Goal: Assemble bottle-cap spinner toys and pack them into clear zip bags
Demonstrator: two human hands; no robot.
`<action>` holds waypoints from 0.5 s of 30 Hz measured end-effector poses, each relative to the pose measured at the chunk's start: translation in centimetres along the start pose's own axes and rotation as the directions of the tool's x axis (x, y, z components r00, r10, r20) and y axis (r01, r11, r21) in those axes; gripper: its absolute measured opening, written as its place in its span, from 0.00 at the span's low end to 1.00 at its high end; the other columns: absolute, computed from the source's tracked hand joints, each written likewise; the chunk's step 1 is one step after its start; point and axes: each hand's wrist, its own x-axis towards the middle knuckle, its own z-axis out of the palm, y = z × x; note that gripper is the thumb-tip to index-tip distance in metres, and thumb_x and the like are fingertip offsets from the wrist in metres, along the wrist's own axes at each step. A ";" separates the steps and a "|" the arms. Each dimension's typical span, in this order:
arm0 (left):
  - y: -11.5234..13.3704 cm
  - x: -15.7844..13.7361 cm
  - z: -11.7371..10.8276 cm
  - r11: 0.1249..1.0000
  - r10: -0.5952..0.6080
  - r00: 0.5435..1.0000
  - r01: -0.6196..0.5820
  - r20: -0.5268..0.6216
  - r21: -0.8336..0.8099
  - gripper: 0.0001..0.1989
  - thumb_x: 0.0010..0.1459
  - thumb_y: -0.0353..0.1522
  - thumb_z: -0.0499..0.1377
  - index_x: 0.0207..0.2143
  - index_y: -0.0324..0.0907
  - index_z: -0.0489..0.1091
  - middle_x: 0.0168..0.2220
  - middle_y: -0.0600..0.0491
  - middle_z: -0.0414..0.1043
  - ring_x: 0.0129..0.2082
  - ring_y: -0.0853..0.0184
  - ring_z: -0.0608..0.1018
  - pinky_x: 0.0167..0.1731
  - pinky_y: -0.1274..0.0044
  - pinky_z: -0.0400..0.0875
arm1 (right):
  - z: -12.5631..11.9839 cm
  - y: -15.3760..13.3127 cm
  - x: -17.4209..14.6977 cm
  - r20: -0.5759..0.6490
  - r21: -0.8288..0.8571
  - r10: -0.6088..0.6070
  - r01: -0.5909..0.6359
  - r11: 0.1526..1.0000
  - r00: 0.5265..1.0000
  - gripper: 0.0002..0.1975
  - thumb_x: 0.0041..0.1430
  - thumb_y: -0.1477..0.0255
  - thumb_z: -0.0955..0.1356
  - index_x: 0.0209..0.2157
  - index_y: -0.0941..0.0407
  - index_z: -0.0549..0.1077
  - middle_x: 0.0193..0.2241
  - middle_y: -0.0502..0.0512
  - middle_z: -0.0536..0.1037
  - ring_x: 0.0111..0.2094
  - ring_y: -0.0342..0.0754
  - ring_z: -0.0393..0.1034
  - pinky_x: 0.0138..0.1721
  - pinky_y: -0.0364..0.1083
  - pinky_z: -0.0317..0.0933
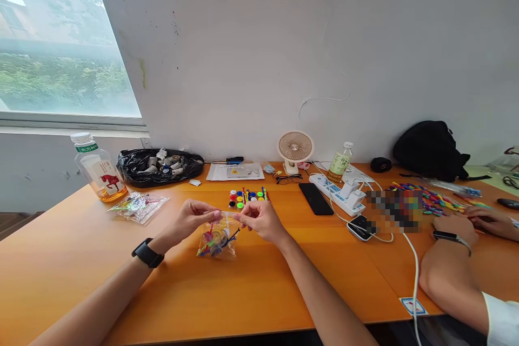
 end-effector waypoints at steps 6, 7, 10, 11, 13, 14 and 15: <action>-0.7 0.6 -3.4 0.990 0.037 0.941 0.010 -0.335 0.137 0.19 0.56 0.47 0.70 0.36 0.39 0.84 0.35 0.45 0.84 0.33 0.63 0.82 0.30 0.78 0.70 | -0.4 0.8 0.4 -0.102 0.055 -0.043 0.048 0.997 0.994 0.25 0.62 0.49 0.72 0.25 0.56 0.75 0.19 0.51 0.76 0.19 0.42 0.66 0.22 0.42 0.60; -0.8 0.8 -4.0 0.989 0.061 0.918 -0.003 -0.391 0.148 0.20 0.56 0.47 0.70 0.37 0.39 0.84 0.36 0.45 0.84 0.34 0.62 0.82 0.31 0.78 0.71 | -0.5 0.8 0.5 -0.117 0.051 -0.047 0.053 0.997 0.992 0.25 0.63 0.48 0.71 0.25 0.56 0.76 0.19 0.52 0.75 0.20 0.43 0.66 0.23 0.42 0.60; -1.0 0.9 -5.8 0.974 0.174 0.795 -0.050 -0.581 0.223 0.21 0.57 0.48 0.69 0.40 0.38 0.83 0.36 0.46 0.84 0.31 0.64 0.81 0.28 0.78 0.70 | -0.9 1.0 0.7 -0.161 0.023 -0.054 0.059 0.998 0.985 0.27 0.64 0.47 0.69 0.26 0.56 0.76 0.19 0.52 0.75 0.20 0.44 0.67 0.23 0.43 0.61; -1.0 0.8 -6.4 0.957 0.224 0.728 -0.038 -0.648 0.288 0.22 0.58 0.48 0.68 0.42 0.39 0.83 0.34 0.47 0.84 0.29 0.64 0.79 0.27 0.77 0.68 | -1.0 1.0 0.8 -0.174 0.015 -0.056 0.059 0.998 0.983 0.27 0.63 0.46 0.69 0.26 0.56 0.76 0.19 0.52 0.75 0.21 0.44 0.67 0.23 0.43 0.61; -1.1 0.5 -7.5 0.883 0.350 0.584 0.054 -0.732 0.466 0.21 0.62 0.47 0.64 0.44 0.40 0.83 0.33 0.49 0.83 0.27 0.65 0.78 0.27 0.76 0.67 | -1.2 1.1 0.9 -0.191 0.001 -0.056 0.058 0.998 0.980 0.28 0.63 0.45 0.69 0.26 0.56 0.76 0.19 0.52 0.75 0.21 0.45 0.68 0.23 0.43 0.61; -1.2 0.3 -8.1 0.820 0.421 0.538 0.119 -0.730 0.561 0.19 0.65 0.46 0.62 0.45 0.41 0.83 0.35 0.49 0.84 0.28 0.64 0.78 0.29 0.76 0.67 | -1.3 1.2 1.0 -0.195 -0.008 -0.055 0.055 0.998 0.979 0.28 0.64 0.45 0.68 0.26 0.56 0.76 0.19 0.52 0.75 0.21 0.45 0.68 0.23 0.43 0.61; -1.4 0.1 -8.6 0.750 0.485 0.524 0.161 -0.700 0.641 0.18 0.67 0.44 0.60 0.45 0.42 0.83 0.40 0.48 0.84 0.31 0.63 0.79 0.32 0.75 0.68 | -1.4 1.3 1.0 -0.194 -0.024 -0.056 0.053 0.998 0.979 0.28 0.64 0.45 0.67 0.26 0.56 0.76 0.19 0.52 0.75 0.21 0.46 0.68 0.24 0.43 0.61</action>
